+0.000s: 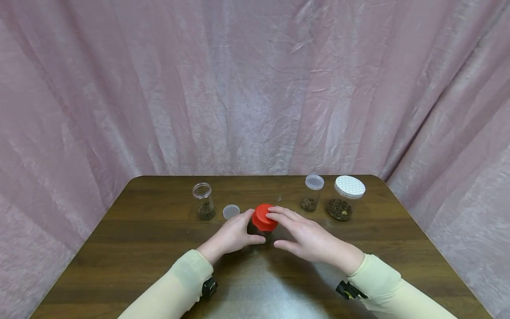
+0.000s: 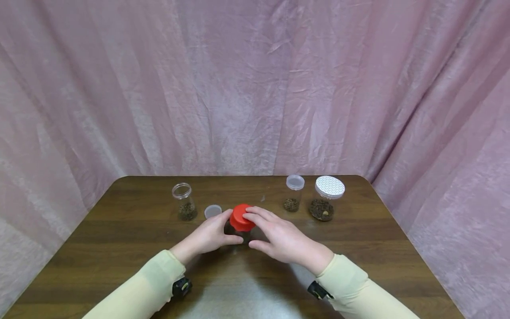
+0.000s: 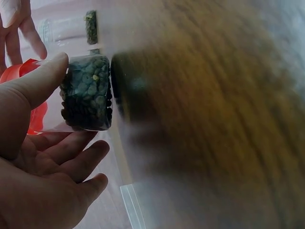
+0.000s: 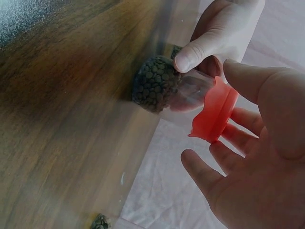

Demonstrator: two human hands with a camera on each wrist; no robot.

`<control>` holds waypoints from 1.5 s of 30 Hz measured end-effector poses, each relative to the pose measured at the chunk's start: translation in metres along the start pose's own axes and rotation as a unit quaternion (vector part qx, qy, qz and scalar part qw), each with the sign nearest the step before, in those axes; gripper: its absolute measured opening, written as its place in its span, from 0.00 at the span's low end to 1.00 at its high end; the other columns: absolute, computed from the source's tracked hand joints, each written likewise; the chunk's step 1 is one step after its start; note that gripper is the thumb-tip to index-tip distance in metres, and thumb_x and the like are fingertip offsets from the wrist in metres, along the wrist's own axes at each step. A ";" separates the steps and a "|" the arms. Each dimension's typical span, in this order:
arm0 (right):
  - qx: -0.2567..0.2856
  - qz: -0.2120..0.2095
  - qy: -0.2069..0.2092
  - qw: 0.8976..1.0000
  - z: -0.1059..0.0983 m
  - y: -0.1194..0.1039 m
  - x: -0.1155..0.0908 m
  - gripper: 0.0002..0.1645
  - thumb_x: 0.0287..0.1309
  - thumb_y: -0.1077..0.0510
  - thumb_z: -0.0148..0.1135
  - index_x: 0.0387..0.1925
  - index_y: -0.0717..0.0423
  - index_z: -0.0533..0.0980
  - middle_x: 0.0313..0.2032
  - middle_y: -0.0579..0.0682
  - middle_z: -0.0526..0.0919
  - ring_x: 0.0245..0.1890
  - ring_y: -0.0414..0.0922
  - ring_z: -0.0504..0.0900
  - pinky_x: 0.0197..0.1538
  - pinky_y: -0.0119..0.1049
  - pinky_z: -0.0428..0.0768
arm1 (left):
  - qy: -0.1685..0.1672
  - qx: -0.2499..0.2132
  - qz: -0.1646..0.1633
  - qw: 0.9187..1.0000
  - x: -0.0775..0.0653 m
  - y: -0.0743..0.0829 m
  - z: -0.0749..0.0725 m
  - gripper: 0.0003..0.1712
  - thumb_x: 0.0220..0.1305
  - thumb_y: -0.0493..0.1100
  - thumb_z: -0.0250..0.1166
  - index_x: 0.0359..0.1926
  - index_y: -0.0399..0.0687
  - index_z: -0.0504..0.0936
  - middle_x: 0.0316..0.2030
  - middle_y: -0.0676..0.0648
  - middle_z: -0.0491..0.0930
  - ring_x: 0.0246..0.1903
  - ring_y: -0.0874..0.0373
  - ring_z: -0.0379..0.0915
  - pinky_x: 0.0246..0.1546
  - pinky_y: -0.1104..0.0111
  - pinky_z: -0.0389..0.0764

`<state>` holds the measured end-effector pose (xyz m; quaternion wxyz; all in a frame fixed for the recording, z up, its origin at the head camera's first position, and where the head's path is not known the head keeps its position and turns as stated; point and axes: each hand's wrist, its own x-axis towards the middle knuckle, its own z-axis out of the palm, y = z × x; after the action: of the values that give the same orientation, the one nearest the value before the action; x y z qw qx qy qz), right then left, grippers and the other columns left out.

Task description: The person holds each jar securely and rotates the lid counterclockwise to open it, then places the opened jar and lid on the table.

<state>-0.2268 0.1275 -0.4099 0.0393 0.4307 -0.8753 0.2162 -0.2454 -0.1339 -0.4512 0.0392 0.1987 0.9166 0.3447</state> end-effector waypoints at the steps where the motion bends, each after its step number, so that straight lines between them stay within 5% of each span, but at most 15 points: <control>1: 0.001 0.000 -0.001 1.000 0.000 0.000 0.000 0.42 0.72 0.51 0.76 0.80 0.53 0.69 0.80 0.53 0.69 0.75 0.53 0.76 0.66 0.54 0.82 | -0.001 0.000 0.000 1.000 0.000 0.000 0.000 0.37 0.62 0.50 0.85 0.66 0.47 0.79 0.53 0.49 0.87 0.55 0.47 0.84 0.61 0.47 0.81; 20: 0.023 0.004 -0.006 1.000 0.001 -0.003 -0.003 0.40 0.75 0.53 0.74 0.81 0.53 0.68 0.80 0.53 0.68 0.71 0.52 0.79 0.64 0.55 0.83 | -0.010 0.029 -0.004 1.000 -0.010 0.003 -0.011 0.32 0.61 0.51 0.85 0.59 0.49 0.80 0.47 0.51 0.86 0.52 0.49 0.84 0.57 0.48 0.82; 32: 0.008 0.025 0.009 1.000 -0.002 -0.005 0.000 0.33 0.76 0.51 0.73 0.75 0.57 0.75 0.72 0.54 0.77 0.69 0.52 0.81 0.64 0.55 0.83 | -0.023 0.046 0.017 0.999 -0.015 0.005 -0.017 0.35 0.63 0.50 0.84 0.65 0.46 0.79 0.54 0.47 0.85 0.56 0.49 0.82 0.60 0.47 0.81; 45: -0.013 0.050 0.010 0.999 0.005 -0.003 0.002 0.32 0.75 0.49 0.73 0.71 0.60 0.79 0.63 0.54 0.84 0.64 0.53 0.84 0.62 0.57 0.84 | -0.017 0.091 0.014 0.996 -0.023 0.008 -0.016 0.43 0.60 0.53 0.86 0.72 0.49 0.79 0.52 0.42 0.80 0.44 0.51 0.79 0.47 0.50 0.84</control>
<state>-0.2251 0.1225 -0.4133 0.0430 0.3838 -0.8980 0.2109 -0.2255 -0.1474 -0.4357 0.0313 0.2200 0.9405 0.2570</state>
